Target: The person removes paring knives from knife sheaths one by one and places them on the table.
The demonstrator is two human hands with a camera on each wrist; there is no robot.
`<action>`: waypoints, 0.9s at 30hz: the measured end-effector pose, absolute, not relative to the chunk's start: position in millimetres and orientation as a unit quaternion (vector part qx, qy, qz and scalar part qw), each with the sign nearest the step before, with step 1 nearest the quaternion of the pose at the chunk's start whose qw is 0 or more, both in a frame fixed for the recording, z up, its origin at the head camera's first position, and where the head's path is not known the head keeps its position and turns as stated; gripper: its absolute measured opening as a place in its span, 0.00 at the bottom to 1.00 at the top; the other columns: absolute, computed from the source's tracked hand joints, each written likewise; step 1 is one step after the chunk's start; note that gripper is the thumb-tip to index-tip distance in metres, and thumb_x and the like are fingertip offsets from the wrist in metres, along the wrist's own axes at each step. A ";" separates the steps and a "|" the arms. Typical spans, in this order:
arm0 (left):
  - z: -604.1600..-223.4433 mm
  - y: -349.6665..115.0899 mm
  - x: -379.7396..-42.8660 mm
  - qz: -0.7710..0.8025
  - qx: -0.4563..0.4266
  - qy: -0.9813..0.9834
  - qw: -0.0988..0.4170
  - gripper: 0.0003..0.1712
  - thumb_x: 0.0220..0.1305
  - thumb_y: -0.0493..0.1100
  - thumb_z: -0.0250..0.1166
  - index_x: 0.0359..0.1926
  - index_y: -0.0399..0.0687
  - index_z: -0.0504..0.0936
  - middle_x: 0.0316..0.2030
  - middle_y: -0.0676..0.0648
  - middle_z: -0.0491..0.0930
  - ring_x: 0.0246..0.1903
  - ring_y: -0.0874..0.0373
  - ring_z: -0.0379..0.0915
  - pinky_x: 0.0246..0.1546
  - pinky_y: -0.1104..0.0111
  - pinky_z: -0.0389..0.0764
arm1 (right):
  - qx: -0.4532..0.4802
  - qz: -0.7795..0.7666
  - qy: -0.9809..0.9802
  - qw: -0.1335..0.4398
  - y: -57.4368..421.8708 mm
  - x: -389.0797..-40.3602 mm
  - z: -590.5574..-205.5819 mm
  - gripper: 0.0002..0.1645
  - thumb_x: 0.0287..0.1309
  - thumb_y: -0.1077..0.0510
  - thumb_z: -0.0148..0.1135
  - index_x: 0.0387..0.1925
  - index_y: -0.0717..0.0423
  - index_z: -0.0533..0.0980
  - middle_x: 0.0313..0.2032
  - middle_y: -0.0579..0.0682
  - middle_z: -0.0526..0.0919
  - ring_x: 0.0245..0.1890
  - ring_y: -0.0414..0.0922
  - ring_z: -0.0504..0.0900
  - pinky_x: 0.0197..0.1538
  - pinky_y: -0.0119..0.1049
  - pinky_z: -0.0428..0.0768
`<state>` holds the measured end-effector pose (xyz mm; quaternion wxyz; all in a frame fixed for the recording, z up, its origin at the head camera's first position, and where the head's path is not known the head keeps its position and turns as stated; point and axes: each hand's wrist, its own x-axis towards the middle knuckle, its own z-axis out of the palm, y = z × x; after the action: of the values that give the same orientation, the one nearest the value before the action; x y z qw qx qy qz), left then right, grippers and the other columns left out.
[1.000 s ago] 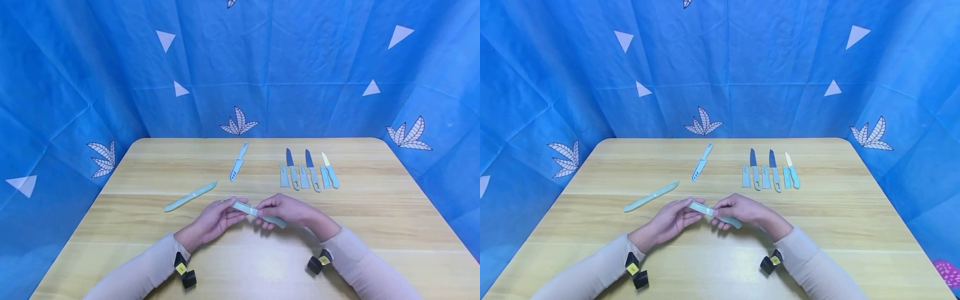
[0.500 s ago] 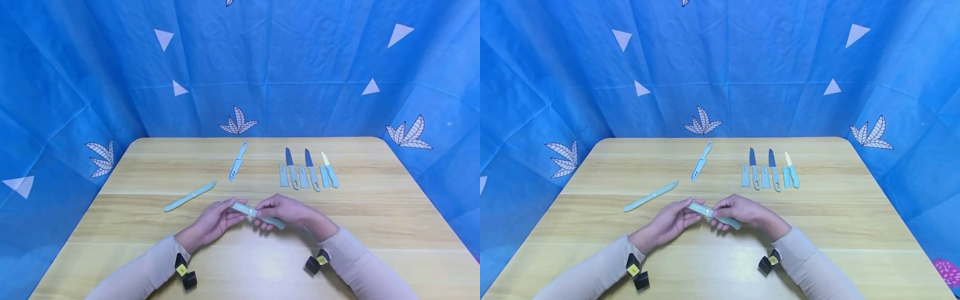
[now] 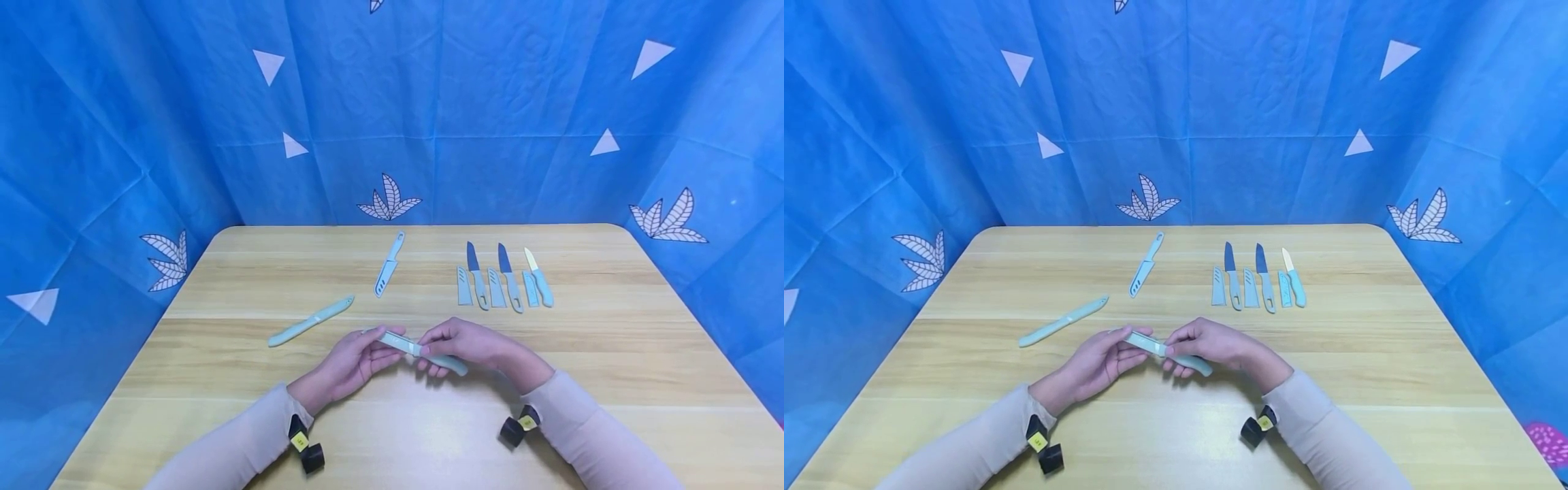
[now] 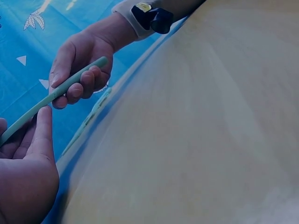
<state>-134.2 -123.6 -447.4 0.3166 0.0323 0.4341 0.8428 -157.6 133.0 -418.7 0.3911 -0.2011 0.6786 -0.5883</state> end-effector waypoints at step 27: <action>-448.1 -123.6 -132.3 0.834 0.045 0.442 0.327 0.23 0.75 0.46 0.54 0.60 0.32 0.73 0.55 0.31 0.76 0.52 0.48 0.79 0.61 0.62 0.74 | -0.221 -0.599 0.657 0.401 139.2 -157.7 -419.8 0.18 0.67 0.61 0.58 0.50 0.74 0.75 0.40 0.65 0.84 0.34 0.48 0.85 0.42 0.42 0.88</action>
<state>-132.3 -123.6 -448.1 0.3270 0.0447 0.4421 0.8340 -157.7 139.2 -419.8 0.4013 -0.2205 0.6565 -0.5994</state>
